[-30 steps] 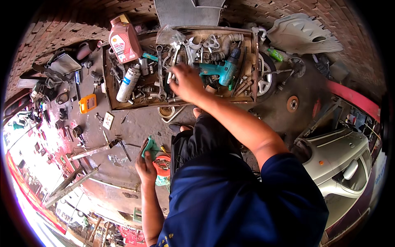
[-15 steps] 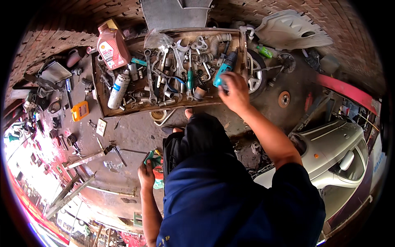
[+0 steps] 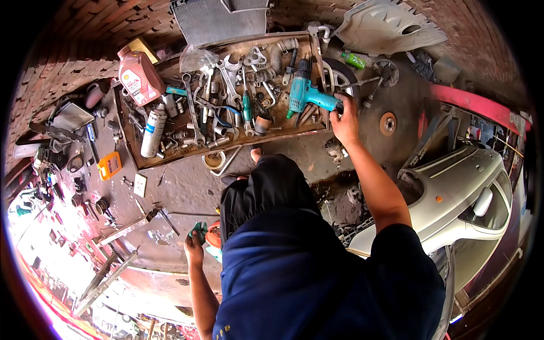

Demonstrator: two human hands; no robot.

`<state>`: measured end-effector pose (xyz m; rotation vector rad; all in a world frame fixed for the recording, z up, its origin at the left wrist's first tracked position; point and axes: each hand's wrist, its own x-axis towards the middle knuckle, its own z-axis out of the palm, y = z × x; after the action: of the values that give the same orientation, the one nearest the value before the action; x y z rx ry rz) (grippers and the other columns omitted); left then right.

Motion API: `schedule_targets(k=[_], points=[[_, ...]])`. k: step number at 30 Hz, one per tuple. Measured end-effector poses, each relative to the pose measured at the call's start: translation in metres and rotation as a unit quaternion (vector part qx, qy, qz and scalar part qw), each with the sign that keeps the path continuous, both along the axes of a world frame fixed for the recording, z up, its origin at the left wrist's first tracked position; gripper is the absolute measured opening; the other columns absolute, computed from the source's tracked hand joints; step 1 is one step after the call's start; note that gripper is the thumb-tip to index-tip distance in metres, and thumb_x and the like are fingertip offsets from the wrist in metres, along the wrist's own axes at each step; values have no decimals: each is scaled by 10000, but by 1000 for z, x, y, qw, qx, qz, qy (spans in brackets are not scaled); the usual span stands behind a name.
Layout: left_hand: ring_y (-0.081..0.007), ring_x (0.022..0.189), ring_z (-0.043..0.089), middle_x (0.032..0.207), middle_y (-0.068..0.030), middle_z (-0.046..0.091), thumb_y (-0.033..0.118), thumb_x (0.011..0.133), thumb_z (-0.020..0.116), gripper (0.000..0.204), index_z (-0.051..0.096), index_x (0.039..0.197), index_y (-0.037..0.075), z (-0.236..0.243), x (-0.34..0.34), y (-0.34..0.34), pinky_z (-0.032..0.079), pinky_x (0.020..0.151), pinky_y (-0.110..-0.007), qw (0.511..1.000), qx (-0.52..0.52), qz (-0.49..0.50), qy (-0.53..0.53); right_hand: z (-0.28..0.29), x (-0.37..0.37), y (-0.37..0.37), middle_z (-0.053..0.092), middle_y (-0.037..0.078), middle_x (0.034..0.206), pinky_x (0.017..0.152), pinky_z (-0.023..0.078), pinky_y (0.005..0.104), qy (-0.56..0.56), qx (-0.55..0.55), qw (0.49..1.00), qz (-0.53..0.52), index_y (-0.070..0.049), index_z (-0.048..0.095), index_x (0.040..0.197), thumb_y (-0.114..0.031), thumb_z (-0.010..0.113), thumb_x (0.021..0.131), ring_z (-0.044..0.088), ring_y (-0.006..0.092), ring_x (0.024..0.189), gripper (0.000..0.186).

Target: The person works on a car engine with the hood open, using a wrench to tighten bolts on the engine block. They then move to a workbench to select a socket from a red basin and return to the engine to continue the repair.

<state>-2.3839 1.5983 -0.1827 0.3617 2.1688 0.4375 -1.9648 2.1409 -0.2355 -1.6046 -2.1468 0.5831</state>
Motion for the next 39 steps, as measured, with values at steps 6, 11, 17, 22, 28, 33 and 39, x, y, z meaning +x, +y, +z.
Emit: schedule_targets(k=[6,11,17,22,28,33,39], points=[[-334,844,651,949,-232,742,460,1137,513,575,722,1118,-75,4,16,-22,520,807,-460,1000,2,27,-9,34,-52,2,613,141,1420,1123,451,495,-59,117,988,84,-67,651,1300,-119,712,883,574,386,1297,425],[-329,864,638,966,-250,732,464,1136,519,575,703,1142,-80,-3,26,-34,514,831,-457,999,-14,37,-2,10,-132,-28,482,211,1603,1243,392,514,-76,-149,967,194,-33,531,1493,-261,687,998,454,426,1484,566],[-247,887,624,979,-184,750,482,1135,523,592,710,1170,-78,3,33,-35,517,846,-423,997,-3,70,-15,-27,-200,-32,219,441,1678,1314,286,538,-192,-190,947,175,72,306,1640,-455,687,997,285,517,1586,915],[-213,877,612,954,-139,742,497,1129,532,595,721,1194,-63,9,46,-31,513,836,-394,996,-18,91,-12,-27,-192,-48,274,406,1675,1266,337,586,-159,-140,940,267,134,392,1538,-469,734,944,353,551,1531,913],[-184,882,611,934,-101,734,491,1129,533,579,726,1175,-52,9,48,-25,510,829,-382,995,-30,88,-43,-20,-181,-37,332,322,1698,1304,319,485,27,-265,953,143,61,352,1617,-355,712,1019,361,445,1575,813],[-230,864,600,952,-142,734,464,1132,548,550,717,1140,-59,-5,39,-16,508,822,-413,996,23,82,-25,-57,-213,6,404,304,1661,1278,374,497,283,-357,886,-91,-12,247,1673,-432,771,986,512,393,1479,960],[-256,908,627,1016,-190,747,431,1144,534,541,715,1155,-78,-2,34,-21,518,865,-407,998,-10,58,-25,-32,-245,-33,331,313,1701,1339,245,451,156,-274,944,99,16,283,1662,-336,723,1002,328,427,1596,868]])
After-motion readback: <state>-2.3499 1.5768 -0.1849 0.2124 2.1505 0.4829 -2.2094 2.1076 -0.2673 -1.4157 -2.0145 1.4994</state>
